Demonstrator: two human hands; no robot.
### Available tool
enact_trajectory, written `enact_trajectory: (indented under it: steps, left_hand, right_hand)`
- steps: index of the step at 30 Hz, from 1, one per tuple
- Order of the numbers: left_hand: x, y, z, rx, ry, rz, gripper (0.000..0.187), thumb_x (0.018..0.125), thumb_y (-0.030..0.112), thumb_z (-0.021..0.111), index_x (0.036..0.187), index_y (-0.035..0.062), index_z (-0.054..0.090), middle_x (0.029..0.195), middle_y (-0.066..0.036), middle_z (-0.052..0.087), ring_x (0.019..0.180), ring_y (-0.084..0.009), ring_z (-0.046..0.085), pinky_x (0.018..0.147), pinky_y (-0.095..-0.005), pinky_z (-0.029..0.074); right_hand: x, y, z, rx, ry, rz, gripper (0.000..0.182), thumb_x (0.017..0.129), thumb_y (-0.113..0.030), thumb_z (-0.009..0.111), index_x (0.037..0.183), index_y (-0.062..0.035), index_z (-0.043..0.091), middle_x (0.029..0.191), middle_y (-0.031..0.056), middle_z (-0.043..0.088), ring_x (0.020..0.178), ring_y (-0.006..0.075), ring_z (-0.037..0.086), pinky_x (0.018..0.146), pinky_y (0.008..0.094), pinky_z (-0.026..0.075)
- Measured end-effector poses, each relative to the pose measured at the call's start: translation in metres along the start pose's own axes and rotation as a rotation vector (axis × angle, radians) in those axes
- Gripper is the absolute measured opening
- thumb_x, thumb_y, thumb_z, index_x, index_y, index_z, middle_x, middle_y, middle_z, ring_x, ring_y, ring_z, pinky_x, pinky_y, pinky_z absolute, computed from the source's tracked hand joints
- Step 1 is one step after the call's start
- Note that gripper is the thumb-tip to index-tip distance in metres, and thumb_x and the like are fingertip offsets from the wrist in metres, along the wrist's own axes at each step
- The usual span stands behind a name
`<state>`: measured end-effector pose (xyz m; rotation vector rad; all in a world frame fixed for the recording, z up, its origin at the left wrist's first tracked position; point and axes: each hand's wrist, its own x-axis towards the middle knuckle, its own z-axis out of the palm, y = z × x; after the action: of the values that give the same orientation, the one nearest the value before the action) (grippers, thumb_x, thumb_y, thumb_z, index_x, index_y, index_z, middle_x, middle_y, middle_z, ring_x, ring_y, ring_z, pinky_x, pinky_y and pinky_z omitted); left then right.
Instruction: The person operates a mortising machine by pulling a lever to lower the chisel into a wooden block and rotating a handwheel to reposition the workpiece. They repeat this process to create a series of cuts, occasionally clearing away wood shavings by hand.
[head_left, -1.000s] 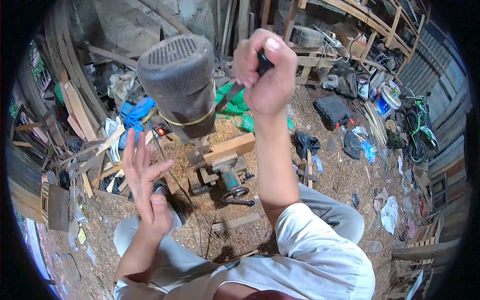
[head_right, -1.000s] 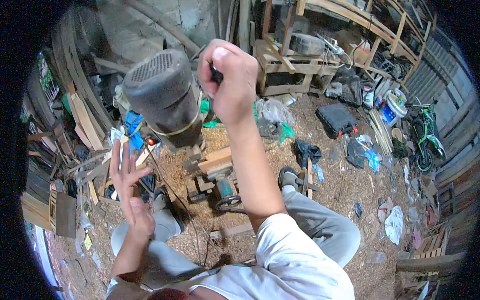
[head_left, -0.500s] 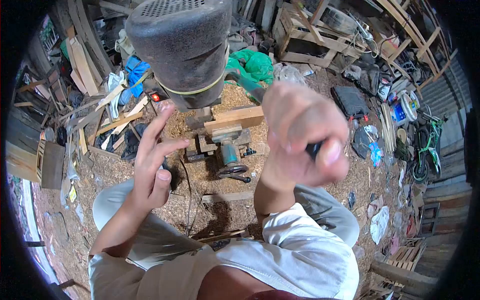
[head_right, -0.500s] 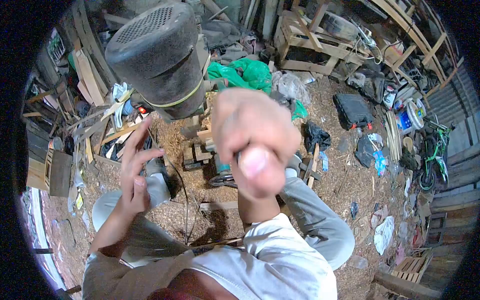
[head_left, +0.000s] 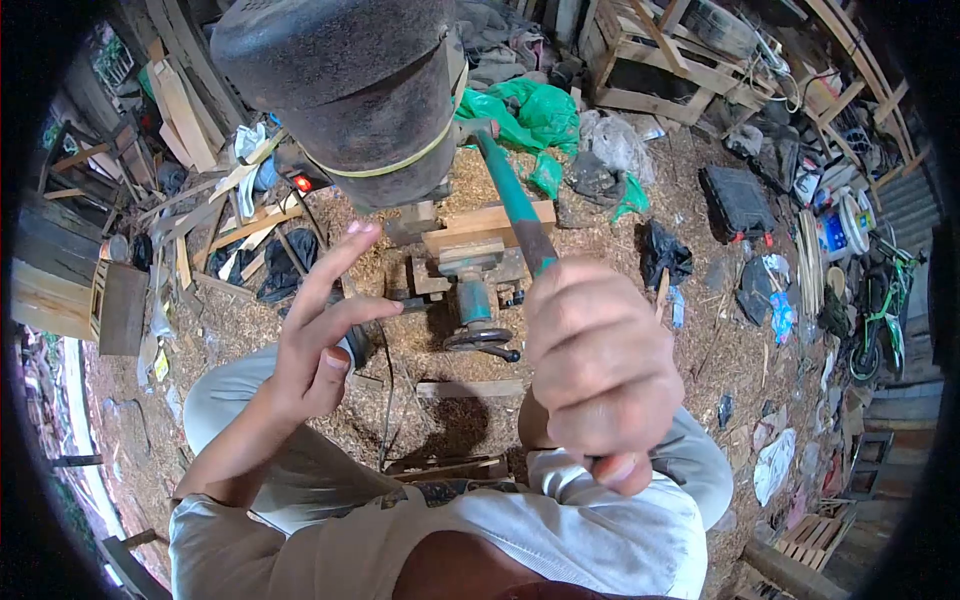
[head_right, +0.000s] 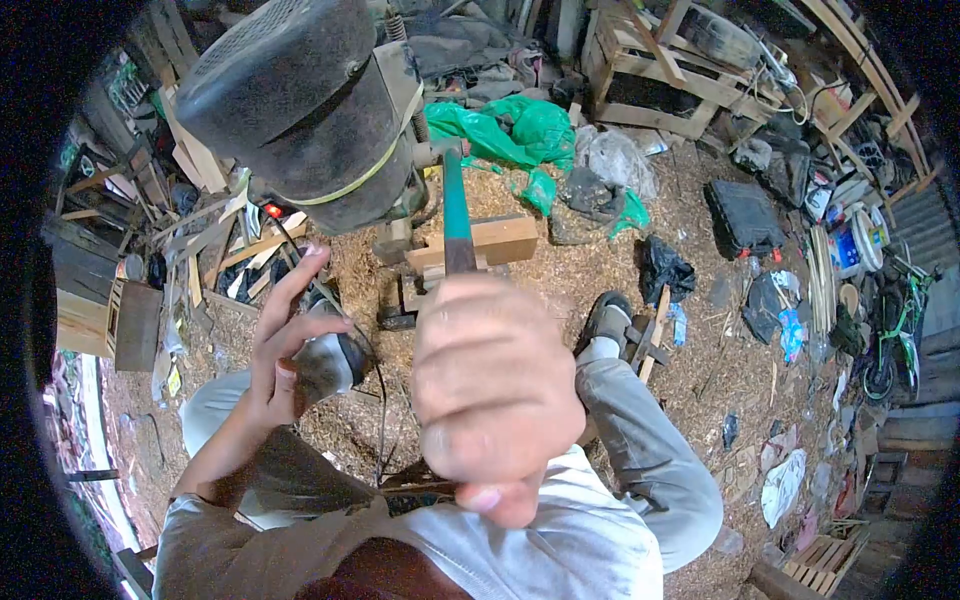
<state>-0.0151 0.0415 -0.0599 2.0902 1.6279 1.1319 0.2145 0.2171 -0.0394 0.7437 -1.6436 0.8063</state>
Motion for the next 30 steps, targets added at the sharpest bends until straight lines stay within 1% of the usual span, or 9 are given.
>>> enact_trajectory:
  steps: [4,5,6,10,13,21,24,28,30]
  left_hand:
    - [0.004,-0.004,0.004,0.004,-0.04,-0.011,0.076,0.113,0.06,0.034,0.115,-0.0022,0.078,0.163,-0.034,0.044,0.157,-0.0495,0.036,0.128,-0.0576,0.024]
    - [0.004,-0.005,0.005,0.013,-0.063,-0.02,0.074,0.113,0.058,0.037,0.114,-0.0035,0.078,0.163,-0.034,0.044,0.157,-0.0492,0.036,0.129,-0.057,0.025]
    - [0.002,-0.007,0.009,0.021,-0.065,-0.03,0.074,0.113,0.058,0.037,0.114,-0.0035,0.078,0.163,-0.034,0.044,0.157,-0.0492,0.036,0.129,-0.057,0.025]
    - [0.004,-0.014,0.012,0.007,-0.106,-0.019,0.07,0.113,0.053,0.042,0.113,-0.0067,0.078,0.163,-0.033,0.044,0.157,-0.0483,0.037,0.128,-0.0552,0.028]
    - [0.007,-0.017,0.017,0.02,-0.144,-0.041,0.069,0.112,0.053,0.044,0.112,-0.007,0.078,0.163,-0.033,0.045,0.157,-0.0488,0.037,0.127,-0.0554,0.029]
    - [0.007,-0.031,0.035,0.018,-0.214,-0.018,0.063,0.113,0.047,0.047,0.109,-0.0074,0.078,0.162,-0.034,0.045,0.155,-0.0507,0.039,0.127,-0.0575,0.03]
    - [0.007,-0.03,0.029,0.033,-0.262,0.026,0.053,0.111,0.042,0.053,0.115,-0.0059,0.077,0.163,-0.032,0.044,0.155,-0.0475,0.04,0.127,-0.0585,0.032]
    - [0.002,-0.013,0.016,0.066,-0.416,-0.006,0.044,0.108,0.036,0.06,0.12,-0.0034,0.074,0.16,-0.027,0.05,0.151,-0.0429,0.047,0.125,-0.0584,0.035]
    - [-0.012,-0.012,0.012,0.144,-0.702,0.056,0.039,0.106,0.036,0.065,0.125,0.003,0.074,0.156,-0.02,0.056,0.146,-0.0374,0.053,0.125,-0.059,0.036]
  right_hand:
    - [-0.013,-0.005,0.008,-0.039,0.034,0.003,0.049,0.111,-0.046,0.05,0.079,-0.0106,0.062,0.066,0.0013,0.058,0.057,0.0194,0.055,0.056,0.0373,0.044]
    - [-0.01,-0.002,0.025,-0.057,0.21,-0.041,0.055,0.11,-0.036,0.045,0.061,-0.0112,0.049,0.057,-0.0008,0.044,0.045,0.0166,0.043,0.047,0.0335,0.029]
    - [-0.014,-0.003,0.027,-0.048,0.219,-0.041,0.055,0.11,-0.036,0.045,0.061,-0.0112,0.049,0.057,-0.0008,0.044,0.045,0.0166,0.043,0.047,0.0335,0.029]
    - [-0.035,-0.006,0.028,-0.047,0.226,-0.066,0.054,0.112,-0.031,0.044,0.06,-0.0142,0.044,0.058,-0.0001,0.047,0.046,0.0162,0.043,0.046,0.0341,0.032]
    - [-0.06,-0.011,0.028,-0.059,0.152,-0.051,0.019,0.089,-0.014,0.06,0.07,-0.0159,0.057,0.064,0.0005,0.058,0.054,0.0171,0.053,0.054,0.0334,0.042]
    - [-0.113,-0.028,0.043,-0.023,0.232,0.03,0.027,0.094,-0.021,0.059,0.069,-0.0118,0.06,0.065,0.0027,0.059,0.056,0.0186,0.056,0.055,0.0366,0.046]
    - [-0.108,-0.029,0.035,-0.052,0.177,0.028,0.041,0.103,-0.03,0.048,0.068,-0.0122,0.06,0.063,0.0029,0.058,0.056,0.0198,0.057,0.059,0.0387,0.047]
    - [-0.096,-0.035,0.02,0.094,-0.064,0.187,0.072,0.114,-0.048,0.021,0.064,-0.0118,0.059,0.059,0.003,0.057,0.051,0.022,0.054,0.064,0.0394,0.045]
    - [-0.086,-0.039,0.021,0.155,-0.041,0.327,0.089,0.113,-0.061,0.01,0.06,-0.0094,0.058,0.056,0.0047,0.056,0.049,0.0229,0.054,0.064,0.0384,0.045]
